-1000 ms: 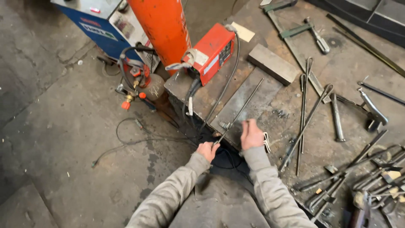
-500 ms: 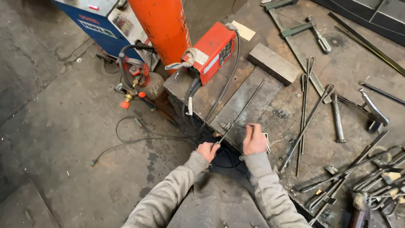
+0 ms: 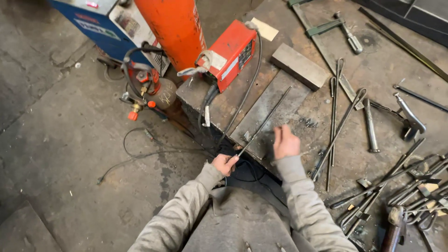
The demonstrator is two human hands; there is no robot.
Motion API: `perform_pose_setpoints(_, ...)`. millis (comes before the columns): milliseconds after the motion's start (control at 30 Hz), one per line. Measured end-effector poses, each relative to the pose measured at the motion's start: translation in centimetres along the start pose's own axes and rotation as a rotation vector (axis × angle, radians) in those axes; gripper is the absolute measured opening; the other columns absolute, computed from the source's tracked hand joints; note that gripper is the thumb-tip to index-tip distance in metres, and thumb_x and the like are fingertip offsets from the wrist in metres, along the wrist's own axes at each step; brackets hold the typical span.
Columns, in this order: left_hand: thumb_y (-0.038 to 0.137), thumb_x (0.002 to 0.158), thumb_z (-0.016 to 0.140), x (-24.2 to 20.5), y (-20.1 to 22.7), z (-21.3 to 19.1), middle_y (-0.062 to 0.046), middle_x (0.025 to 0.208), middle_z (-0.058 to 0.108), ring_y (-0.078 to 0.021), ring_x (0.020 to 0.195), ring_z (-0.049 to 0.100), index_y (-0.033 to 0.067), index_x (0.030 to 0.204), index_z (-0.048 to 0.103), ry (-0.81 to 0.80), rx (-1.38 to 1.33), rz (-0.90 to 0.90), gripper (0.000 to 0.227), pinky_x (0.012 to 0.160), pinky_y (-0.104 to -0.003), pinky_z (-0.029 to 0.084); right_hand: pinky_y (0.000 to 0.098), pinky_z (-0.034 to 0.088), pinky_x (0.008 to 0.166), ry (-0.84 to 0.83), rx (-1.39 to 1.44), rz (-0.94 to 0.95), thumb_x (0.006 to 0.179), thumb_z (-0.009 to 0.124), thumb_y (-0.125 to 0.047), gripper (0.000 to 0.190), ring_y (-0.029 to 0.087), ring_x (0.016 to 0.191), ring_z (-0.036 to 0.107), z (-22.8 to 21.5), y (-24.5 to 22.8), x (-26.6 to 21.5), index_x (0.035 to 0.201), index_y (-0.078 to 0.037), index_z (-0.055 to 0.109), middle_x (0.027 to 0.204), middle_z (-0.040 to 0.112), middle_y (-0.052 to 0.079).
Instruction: The person welds a metal rod to a metal plate using a welding torch, creating bright sparks and smoke. They reposition the rod and repeat the welding process multiple times, then use a hammer to tap the welded joint.
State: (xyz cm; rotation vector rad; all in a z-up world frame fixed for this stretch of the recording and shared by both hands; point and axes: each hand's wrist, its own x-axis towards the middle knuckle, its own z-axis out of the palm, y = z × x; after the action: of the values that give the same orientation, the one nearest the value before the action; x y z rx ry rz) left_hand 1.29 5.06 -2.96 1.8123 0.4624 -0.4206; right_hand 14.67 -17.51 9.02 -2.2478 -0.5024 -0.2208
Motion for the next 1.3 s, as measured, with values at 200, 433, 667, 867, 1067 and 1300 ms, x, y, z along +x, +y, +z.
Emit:
perform_pose_setpoints(200, 0.049, 0.101, 0.060, 0.2, -0.6, -0.3, -0.005, 0.050, 0.058, -0.0139, 0.044, 0.056, 0.0008, 0.069, 0.066, -0.049, -0.066, -0.030, 0.058, 0.044, -0.032, 0.045, 0.0475, 0.053, 0.063, -0.028, 0.166, -0.076, 0.100, 0.066, -0.019, 0.015, 0.042, 0.072, 0.069, 0.5, -0.4, 1.0, 0.099, -0.004, 0.064, 0.080, 0.068, 0.023)
perform_pose_setpoints(433, 0.047, 0.100, 0.063, 0.1, -0.2, -0.8, -0.008, 0.048, 0.056, -0.0152, 0.039, 0.051, 0.0008, 0.069, 0.066, -0.099, -0.143, -0.076, 0.056, 0.039, -0.034, 0.039, 0.0447, 0.055, 0.062, -0.032, 0.246, -0.066, 0.098, 0.065, -0.018, 0.011, 0.038, 0.070, 0.072, -0.2, -1.2, 2.6, 0.101, -0.008, 0.066, 0.080, 0.070, 0.020)
perform_pose_setpoints(667, 0.048, 0.101, 0.061, 0.2, 0.3, -1.2, -0.007, 0.048, 0.055, -0.0147, 0.038, 0.047, 0.0023, 0.068, 0.064, -0.123, -0.162, -0.087, 0.056, 0.038, -0.034, 0.035, 0.0441, 0.057, 0.068, 0.028, 0.151, -0.075, 0.104, 0.063, -0.019, 0.011, 0.038, 0.078, 0.072, 0.4, 0.4, 3.2, 0.104, -0.009, 0.068, 0.087, 0.071, 0.020)
perform_pose_setpoints(867, 0.046, 0.101, 0.063, 1.2, -0.9, -1.0, -0.006, 0.050, 0.057, -0.0141, 0.040, 0.053, 0.0008, 0.067, 0.064, -0.090, -0.196, -0.024, 0.057, 0.039, -0.033, 0.040, 0.0498, 0.053, 0.062, -0.108, -0.135, -0.102, 0.098, 0.070, -0.025, 0.016, 0.042, 0.072, 0.069, 0.5, 0.5, 4.4, 0.103, -0.009, 0.070, 0.081, 0.071, 0.021)
perform_pose_setpoints(1067, 0.047, 0.102, 0.062, 1.1, -0.6, -1.2, -0.006, 0.048, 0.054, -0.0145, 0.038, 0.049, 0.0013, 0.067, 0.064, -0.108, -0.115, -0.068, 0.057, 0.038, -0.033, 0.036, 0.0491, 0.052, 0.062, -0.239, 0.021, -0.314, 0.096, 0.072, -0.024, 0.017, 0.043, 0.072, 0.066, 0.7, 1.3, 3.3, 0.099, -0.009, 0.067, 0.077, 0.068, 0.021)
perform_pose_setpoints(1300, 0.045, 0.103, 0.058, -1.6, 4.2, -2.9, -0.005, 0.047, 0.056, -0.0135, 0.040, 0.054, 0.0006, 0.068, 0.067, -0.128, -0.058, 0.030, 0.058, 0.042, -0.032, 0.043, 0.0417, 0.054, 0.068, 0.228, -0.049, 0.026, 0.107, 0.067, -0.018, 0.013, 0.035, 0.073, 0.070, -8.4, -1.9, 2.8, 0.108, -0.006, 0.071, 0.084, 0.070, 0.019)
